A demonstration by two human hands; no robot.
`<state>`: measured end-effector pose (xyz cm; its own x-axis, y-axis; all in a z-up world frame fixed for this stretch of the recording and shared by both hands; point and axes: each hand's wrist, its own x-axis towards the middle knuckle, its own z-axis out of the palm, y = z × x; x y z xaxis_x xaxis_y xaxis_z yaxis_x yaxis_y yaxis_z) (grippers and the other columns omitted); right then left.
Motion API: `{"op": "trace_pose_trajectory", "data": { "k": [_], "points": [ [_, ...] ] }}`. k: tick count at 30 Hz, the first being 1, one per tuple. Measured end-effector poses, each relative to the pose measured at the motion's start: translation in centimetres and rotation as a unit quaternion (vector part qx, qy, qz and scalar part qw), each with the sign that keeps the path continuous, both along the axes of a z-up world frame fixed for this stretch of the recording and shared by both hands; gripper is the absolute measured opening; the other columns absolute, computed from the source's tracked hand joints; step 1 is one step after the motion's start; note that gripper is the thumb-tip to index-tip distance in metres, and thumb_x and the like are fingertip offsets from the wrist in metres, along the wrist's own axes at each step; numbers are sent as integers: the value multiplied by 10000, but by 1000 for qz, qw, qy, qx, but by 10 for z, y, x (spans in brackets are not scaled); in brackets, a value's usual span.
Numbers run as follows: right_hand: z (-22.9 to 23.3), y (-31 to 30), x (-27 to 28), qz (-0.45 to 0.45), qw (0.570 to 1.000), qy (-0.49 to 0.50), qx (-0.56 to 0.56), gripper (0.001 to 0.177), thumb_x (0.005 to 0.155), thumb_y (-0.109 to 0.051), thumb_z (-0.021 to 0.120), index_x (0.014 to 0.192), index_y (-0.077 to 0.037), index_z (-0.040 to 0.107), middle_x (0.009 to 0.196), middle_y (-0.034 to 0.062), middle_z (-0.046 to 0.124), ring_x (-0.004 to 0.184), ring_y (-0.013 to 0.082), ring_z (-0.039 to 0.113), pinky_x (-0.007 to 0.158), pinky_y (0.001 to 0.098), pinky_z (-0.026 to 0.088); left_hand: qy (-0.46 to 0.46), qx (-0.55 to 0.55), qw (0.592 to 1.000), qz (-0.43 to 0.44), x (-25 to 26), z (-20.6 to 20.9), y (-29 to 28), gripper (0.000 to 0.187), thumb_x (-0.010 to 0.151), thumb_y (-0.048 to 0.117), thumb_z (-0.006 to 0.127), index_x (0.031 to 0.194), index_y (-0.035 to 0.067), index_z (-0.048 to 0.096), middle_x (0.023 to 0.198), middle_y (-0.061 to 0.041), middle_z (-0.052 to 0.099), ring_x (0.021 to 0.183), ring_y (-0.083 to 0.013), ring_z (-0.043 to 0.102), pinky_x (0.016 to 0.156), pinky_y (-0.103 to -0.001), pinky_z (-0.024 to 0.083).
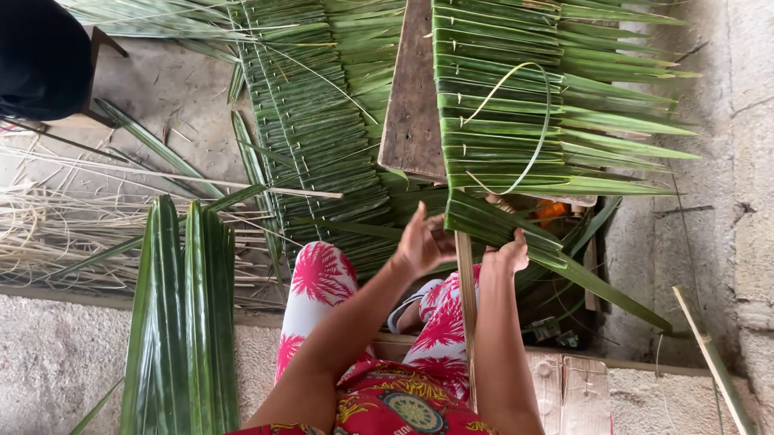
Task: Weaving palm leaves onto a wooden frame to create thatch roofing
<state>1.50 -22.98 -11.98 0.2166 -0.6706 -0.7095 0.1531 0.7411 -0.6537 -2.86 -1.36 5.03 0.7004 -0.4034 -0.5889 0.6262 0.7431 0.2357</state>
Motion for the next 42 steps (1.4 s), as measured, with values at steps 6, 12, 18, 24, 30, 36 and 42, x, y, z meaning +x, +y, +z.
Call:
{"op": "trace_pose_trajectory", "data": {
  "k": [6, 12, 18, 24, 30, 36, 42],
  "points": [
    [74, 34, -13, 17, 999, 24, -13, 583, 831, -162, 838, 1236, -18, 444, 1017, 195, 622, 819, 329, 734, 573, 557, 677, -12, -29, 997, 73, -36, -21, -43, 638, 1022, 670, 505, 1303, 98, 535, 1211, -263, 600, 1050, -395, 665, 929, -477, 579],
    [9, -5, 5, 5, 1000, 1, -14, 602, 814, -113, 852, 1248, 14, 454, 1010, 226, 629, 828, 366, 731, 606, 571, 671, 26, -54, 991, 119, -44, -47, -59, 438, 946, 640, 659, 1017, 210, 613, 965, -218, 706, 810, -327, 737, 734, -400, 657],
    [48, 12, 4, 13, 1000, 2, -22, 603, 816, -121, 850, 1248, 34, 458, 1050, 238, 639, 888, 382, 733, 667, 595, 667, 54, -2, 988, 143, -43, -42, -69, 572, 932, 654, 680, 1112, 119, 585, 944, -222, 678, 732, -269, 705, 637, -350, 636],
    [29, -4, 27, 17, 999, -6, -38, 597, 820, -100, 844, 1253, 87, 477, 1087, 272, 640, 940, 393, 728, 714, 571, 655, 96, 36, 981, 167, -37, -43, -76, 605, 903, 643, 734, 1046, 75, 582, 843, -252, 689, 620, -273, 687, 517, -354, 598],
    [38, -3, 49, 63, 994, 29, -87, 695, 812, -174, 879, 1297, 68, 444, 1204, 274, 594, 1085, 390, 676, 792, 609, 599, 104, 44, 978, 177, -33, -50, -78, 589, 909, 599, 756, 1044, 75, 521, 797, -255, 677, 576, -264, 658, 456, -334, 557],
    [42, -8, 30, 111, 984, 48, -128, 732, 820, -225, 901, 1311, 23, 418, 1201, 265, 557, 974, 359, 656, 763, 590, 597, 100, 52, 977, 184, -36, -44, -79, 605, 901, 615, 752, 997, 57, 538, 779, -265, 672, 567, -267, 657, 450, -339, 551],
    [5, 2, 22, 26, 999, -34, 23, 598, 840, -69, 818, 1284, 81, 446, 1090, 260, 624, 947, 435, 709, 715, 613, 635, 95, 116, 971, 184, -39, -33, -80, 627, 903, 663, 713, 938, 47, 598, 778, -266, 692, 555, -261, 672, 450, -342, 573]
  ]
}}
